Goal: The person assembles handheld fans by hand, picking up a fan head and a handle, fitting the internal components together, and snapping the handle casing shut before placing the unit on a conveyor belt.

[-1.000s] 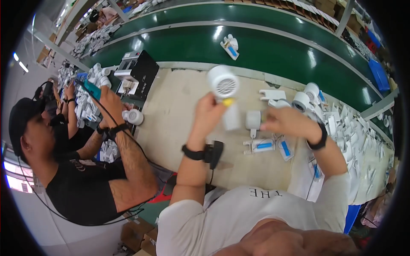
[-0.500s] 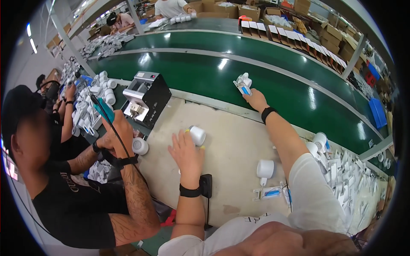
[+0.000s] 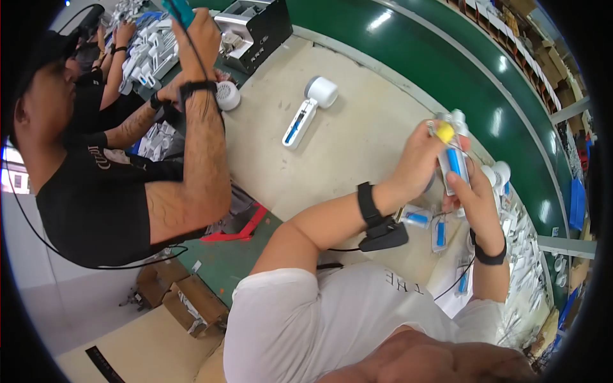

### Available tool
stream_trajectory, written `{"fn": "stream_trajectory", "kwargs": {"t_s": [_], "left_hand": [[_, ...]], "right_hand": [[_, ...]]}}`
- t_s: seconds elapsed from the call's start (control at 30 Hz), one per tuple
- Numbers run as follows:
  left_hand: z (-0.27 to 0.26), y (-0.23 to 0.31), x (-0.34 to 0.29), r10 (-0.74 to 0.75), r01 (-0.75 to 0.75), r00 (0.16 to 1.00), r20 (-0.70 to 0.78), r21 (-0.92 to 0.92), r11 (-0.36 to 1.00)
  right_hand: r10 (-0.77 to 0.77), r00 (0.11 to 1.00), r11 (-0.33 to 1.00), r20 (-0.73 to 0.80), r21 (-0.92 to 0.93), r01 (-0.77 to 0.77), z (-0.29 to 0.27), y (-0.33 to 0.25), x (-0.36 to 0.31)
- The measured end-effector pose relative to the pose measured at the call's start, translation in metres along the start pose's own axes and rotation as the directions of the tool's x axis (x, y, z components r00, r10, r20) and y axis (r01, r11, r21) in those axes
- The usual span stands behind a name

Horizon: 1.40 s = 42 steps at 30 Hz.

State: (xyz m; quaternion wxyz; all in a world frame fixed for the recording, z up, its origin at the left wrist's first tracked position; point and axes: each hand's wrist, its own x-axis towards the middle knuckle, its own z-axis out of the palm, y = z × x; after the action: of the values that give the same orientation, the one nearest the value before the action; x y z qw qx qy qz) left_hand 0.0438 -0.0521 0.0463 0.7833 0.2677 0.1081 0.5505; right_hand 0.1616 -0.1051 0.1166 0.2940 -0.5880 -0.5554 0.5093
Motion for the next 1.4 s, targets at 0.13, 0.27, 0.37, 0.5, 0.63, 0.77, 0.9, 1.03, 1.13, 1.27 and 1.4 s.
{"fn": "stream_trajectory", "kwargs": {"t_s": [0.13, 0.27, 0.37, 0.5, 0.63, 0.77, 0.9, 1.03, 1.13, 1.27, 1.4], "left_hand": [[0.035, -0.006, -0.016, -0.098, 0.104, 0.989, 0.113, -0.048, 0.993], [0.041, 0.003, -0.026, -0.398, 0.428, 0.865, 0.305, -0.036, 0.903], [0.061, -0.004, -0.042, -0.498, 0.533, 0.809, 0.314, -0.034, 0.845], [0.058, -0.01, -0.039, -0.613, 0.643, 0.736, 0.288, -0.012, 0.766], [0.053, -0.013, -0.041, -0.589, 0.524, 0.762, 0.269, 0.278, 0.805], [0.05, -0.021, -0.04, -0.679, 0.51, 0.712, 0.181, 0.531, 0.677], [0.059, -0.024, -0.044, -0.696, 0.442, 0.696, 0.178, 0.658, 0.61], [0.06, -0.029, -0.05, -0.687, 0.38, 0.708, 0.165, 0.73, 0.567], [0.056, -0.029, -0.054, -0.608, 0.232, 0.765, 0.212, 0.791, 0.567], [0.061, -0.026, -0.049, -0.572, -0.05, 0.778, 0.262, 0.932, 0.358], [0.062, -0.036, -0.045, -0.606, -0.231, 0.733, 0.309, 0.951, 0.205]], "right_hand": [[-0.262, 0.928, 0.881, -0.266, -0.459, 0.117, -0.013, 0.037, -0.058], [-0.75, 0.596, 0.469, -0.287, -0.866, 0.173, -0.022, 0.048, -0.087], [-0.382, 0.789, 0.909, -0.482, -0.349, 0.227, -0.015, 0.1, -0.096], [-0.206, 0.862, 0.873, -0.464, 0.311, 0.376, -0.011, 0.113, -0.108], [-0.036, 0.936, 0.763, -0.351, 0.595, 0.253, -0.028, 0.112, -0.111], [-0.82, 0.438, 0.518, -0.367, -0.802, 0.298, -0.044, 0.101, -0.121], [-0.84, 0.386, 0.498, -0.382, -0.825, 0.268, -0.045, 0.104, -0.124], [-0.866, 0.406, 0.42, -0.291, -0.865, 0.276, -0.052, 0.118, -0.129], [-0.852, 0.483, 0.351, -0.204, -0.906, 0.236, -0.053, 0.108, -0.135], [-0.81, 0.542, 0.4, -0.225, -0.887, 0.231, -0.06, 0.094, -0.143], [-0.6, 0.772, 0.72, -0.21, -0.562, 0.407, -0.082, 0.071, -0.147]]}}
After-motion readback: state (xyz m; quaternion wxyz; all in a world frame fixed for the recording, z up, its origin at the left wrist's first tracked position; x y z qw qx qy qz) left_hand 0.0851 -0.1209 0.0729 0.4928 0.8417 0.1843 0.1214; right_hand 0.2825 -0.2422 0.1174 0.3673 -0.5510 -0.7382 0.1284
